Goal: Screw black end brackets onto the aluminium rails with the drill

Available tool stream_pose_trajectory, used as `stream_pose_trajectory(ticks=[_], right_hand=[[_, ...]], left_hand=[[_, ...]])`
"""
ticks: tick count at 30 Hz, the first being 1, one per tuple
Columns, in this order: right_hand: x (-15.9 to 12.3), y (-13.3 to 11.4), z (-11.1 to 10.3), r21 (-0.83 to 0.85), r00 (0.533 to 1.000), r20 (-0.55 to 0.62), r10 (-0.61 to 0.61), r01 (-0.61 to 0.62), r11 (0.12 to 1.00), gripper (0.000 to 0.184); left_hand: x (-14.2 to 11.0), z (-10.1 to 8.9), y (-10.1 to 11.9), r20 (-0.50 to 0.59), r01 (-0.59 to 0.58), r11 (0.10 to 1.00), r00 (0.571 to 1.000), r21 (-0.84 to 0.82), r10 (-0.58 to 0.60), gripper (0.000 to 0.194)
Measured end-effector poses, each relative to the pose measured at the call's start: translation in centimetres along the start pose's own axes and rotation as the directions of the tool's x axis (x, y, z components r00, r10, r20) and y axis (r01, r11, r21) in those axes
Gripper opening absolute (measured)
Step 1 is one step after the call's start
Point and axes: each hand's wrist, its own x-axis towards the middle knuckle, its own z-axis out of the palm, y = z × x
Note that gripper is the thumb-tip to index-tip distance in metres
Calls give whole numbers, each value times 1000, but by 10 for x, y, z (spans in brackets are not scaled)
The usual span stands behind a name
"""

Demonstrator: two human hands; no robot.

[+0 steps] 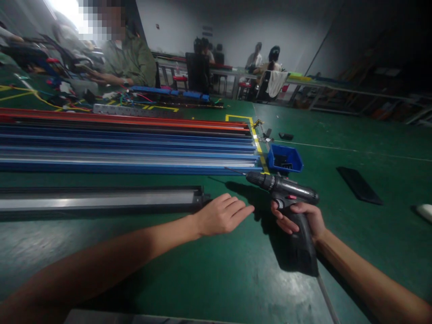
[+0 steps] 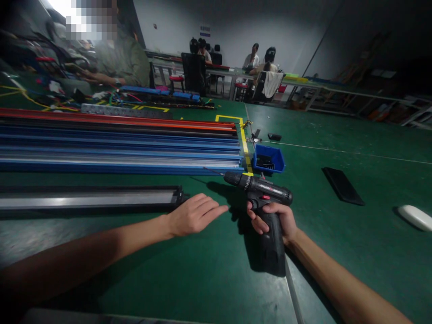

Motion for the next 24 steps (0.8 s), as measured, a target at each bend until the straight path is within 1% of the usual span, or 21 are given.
stream_pose_trajectory(ticks=[1,2,3,4,5,6,7,8,9,10,11,12,14,15,16,19,21,24], right_hand=[[-1,0,-1,-5,1000,7,13,-13,1000,35],[-1,1,-1,-10,1000,11,23,-23,1000,36],[-1,1,-2,-16,999,15,31,-30,999,36],[-2,1,-3,-21,999,18,37,-36,999,37],[-2,2,-4,-24,999,22,38,-38,999,37],[-2,3,-4,-24,999,28,36,-36,999,37],[-2,3,-5,-21,999,35,35,-34,999,37],[-2,4,-6,-17,998,42,37,-37,999,37],[-2,4,-6,-13,998,47,45,-45,999,37],[-2,4,-7,-10,997,50,52,-52,999,37],[-1,4,-7,-8,997,51,58,-58,998,37],[-2,4,-7,-7,997,50,63,-63,998,37],[-2,3,-7,-6,997,49,61,-60,998,37],[-2,3,-7,-6,997,49,58,-58,998,37],[-2,3,-7,-8,997,46,58,-57,998,37],[-2,3,-7,-20,997,36,67,-66,998,36],[-2,3,-8,-29,997,30,70,-69,997,35],[-2,4,-9,-36,997,32,70,-69,997,36]], left_hand=[[0,-5,-2,-57,-96,995,994,35,97,27],[1,-11,-5,-94,-142,988,985,64,148,27],[1,-17,-9,-126,-109,991,985,74,118,26],[3,-24,-13,-147,-14,998,989,62,23,26],[4,-31,-19,-132,128,991,984,29,-123,26],[5,-37,-25,-82,296,954,951,-39,-298,26],[6,-42,-33,-53,441,886,891,-140,-452,25],[7,-45,-42,-1,574,778,804,-256,-594,25],[6,-47,-51,58,663,655,718,-362,-694,25],[5,-46,-60,112,708,541,648,-455,-753,25],[3,-44,-69,150,722,438,593,-536,-791,25],[0,-41,-77,168,712,360,554,-603,-815,23],[-6,-32,-88,233,686,232,513,-689,-827,18],[-9,-27,-90,268,693,181,487,-698,-831,17],[-12,-23,-91,306,706,148,473,-692,-827,17],[-15,-17,-89,380,743,102,450,-662,-808,16],[-16,-17,-86,402,747,89,449,-659,-798,16],[-16,-17,-84,423,748,86,462,-658,-780,21]])
